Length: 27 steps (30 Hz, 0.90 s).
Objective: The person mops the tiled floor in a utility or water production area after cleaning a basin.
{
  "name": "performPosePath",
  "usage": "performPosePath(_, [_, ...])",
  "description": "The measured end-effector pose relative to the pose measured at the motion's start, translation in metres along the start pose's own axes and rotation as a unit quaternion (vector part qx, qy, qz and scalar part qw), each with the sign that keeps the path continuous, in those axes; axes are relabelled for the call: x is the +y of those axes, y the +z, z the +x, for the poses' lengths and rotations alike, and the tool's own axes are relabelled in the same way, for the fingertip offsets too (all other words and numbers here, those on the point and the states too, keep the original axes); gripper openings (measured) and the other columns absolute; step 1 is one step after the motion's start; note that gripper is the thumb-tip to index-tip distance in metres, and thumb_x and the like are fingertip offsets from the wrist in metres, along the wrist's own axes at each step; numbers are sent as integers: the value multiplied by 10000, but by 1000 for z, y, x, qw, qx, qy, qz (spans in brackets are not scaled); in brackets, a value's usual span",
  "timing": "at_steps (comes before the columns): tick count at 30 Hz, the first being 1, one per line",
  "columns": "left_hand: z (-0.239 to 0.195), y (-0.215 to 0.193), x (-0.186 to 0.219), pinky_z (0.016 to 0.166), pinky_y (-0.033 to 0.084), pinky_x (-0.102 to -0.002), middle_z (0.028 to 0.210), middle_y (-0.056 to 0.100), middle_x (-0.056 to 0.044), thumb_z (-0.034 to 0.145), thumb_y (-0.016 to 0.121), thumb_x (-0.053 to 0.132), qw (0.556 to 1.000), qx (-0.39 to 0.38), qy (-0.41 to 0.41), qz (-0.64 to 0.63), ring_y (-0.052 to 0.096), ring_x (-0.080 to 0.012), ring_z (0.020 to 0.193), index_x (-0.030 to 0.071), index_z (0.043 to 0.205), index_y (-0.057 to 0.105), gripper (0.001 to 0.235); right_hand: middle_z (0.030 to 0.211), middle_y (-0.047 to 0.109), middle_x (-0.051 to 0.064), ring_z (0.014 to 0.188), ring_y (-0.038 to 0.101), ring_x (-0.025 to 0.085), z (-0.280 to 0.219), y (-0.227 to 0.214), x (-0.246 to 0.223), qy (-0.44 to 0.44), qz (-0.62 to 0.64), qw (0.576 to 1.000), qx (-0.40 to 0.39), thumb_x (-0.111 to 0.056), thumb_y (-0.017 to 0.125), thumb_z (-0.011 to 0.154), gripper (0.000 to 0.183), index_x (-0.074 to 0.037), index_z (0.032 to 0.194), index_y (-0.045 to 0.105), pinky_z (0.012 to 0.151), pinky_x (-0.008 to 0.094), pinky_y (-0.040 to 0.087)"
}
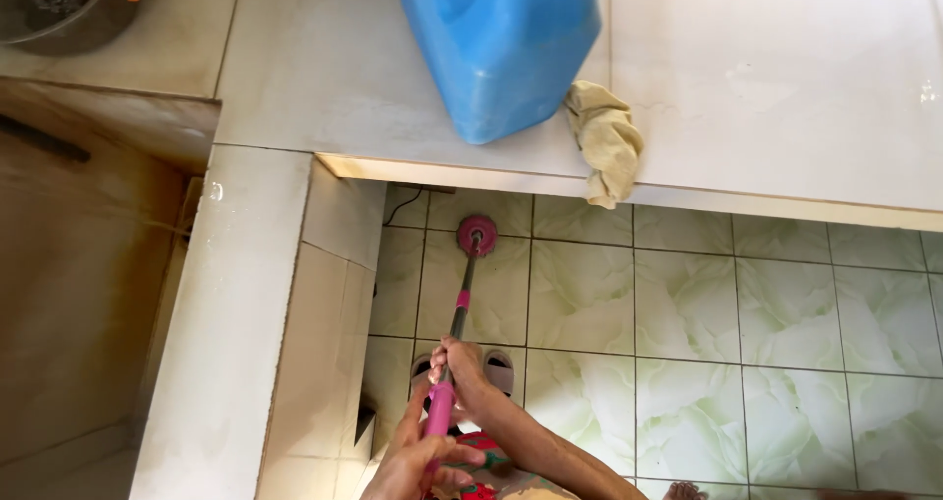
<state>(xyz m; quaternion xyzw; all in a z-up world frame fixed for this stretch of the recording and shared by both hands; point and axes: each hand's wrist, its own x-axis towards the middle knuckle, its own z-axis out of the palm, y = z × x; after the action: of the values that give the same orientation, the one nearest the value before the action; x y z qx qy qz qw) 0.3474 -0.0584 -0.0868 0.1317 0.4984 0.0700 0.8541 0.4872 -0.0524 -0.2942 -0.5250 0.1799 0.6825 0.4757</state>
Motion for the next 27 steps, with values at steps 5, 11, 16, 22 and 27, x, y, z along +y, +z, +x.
performPosePath(5, [121,-48,-45,382,302,-274,845,533,-68,950,580,95,993,26,26,-111,424,-117,469,128,1300,483,364,677,544,71,554,519,195,20,12,-22,76,46,996,-1,-230,493,1037,240,-31,903,509,525,339,461])
performPosePath(11, [129,-1,-4,345,216,-280,683,466,-23,1048,512,319,997,79,-13,-10,322,-107,390,143,1196,481,232,705,543,87,564,519,197,91,-41,-23,59,50,997,4,-185,463,1055,226,-13,912,498,546,351,489])
performPosePath(16, [175,-7,6,344,250,-305,695,481,-31,1045,507,266,998,49,5,35,373,-127,395,182,1246,458,223,630,508,59,495,448,157,127,-41,-50,58,90,993,39,-213,485,1059,270,-16,875,500,485,304,449])
performPosePath(22, [289,7,30,333,243,-306,655,451,4,1047,491,267,998,33,47,-1,335,-108,383,203,1211,478,176,694,568,106,501,519,182,223,-49,-135,-4,28,999,33,-211,475,1077,233,11,1012,501,446,330,459])
performPosePath(27, [420,3,22,425,365,-316,712,490,-67,1130,523,207,963,-92,-36,-251,478,-180,492,105,1221,358,214,775,613,182,526,561,237,258,-66,-192,-146,-135,979,40,-75,455,1046,567,-196,1561,253,449,394,493])
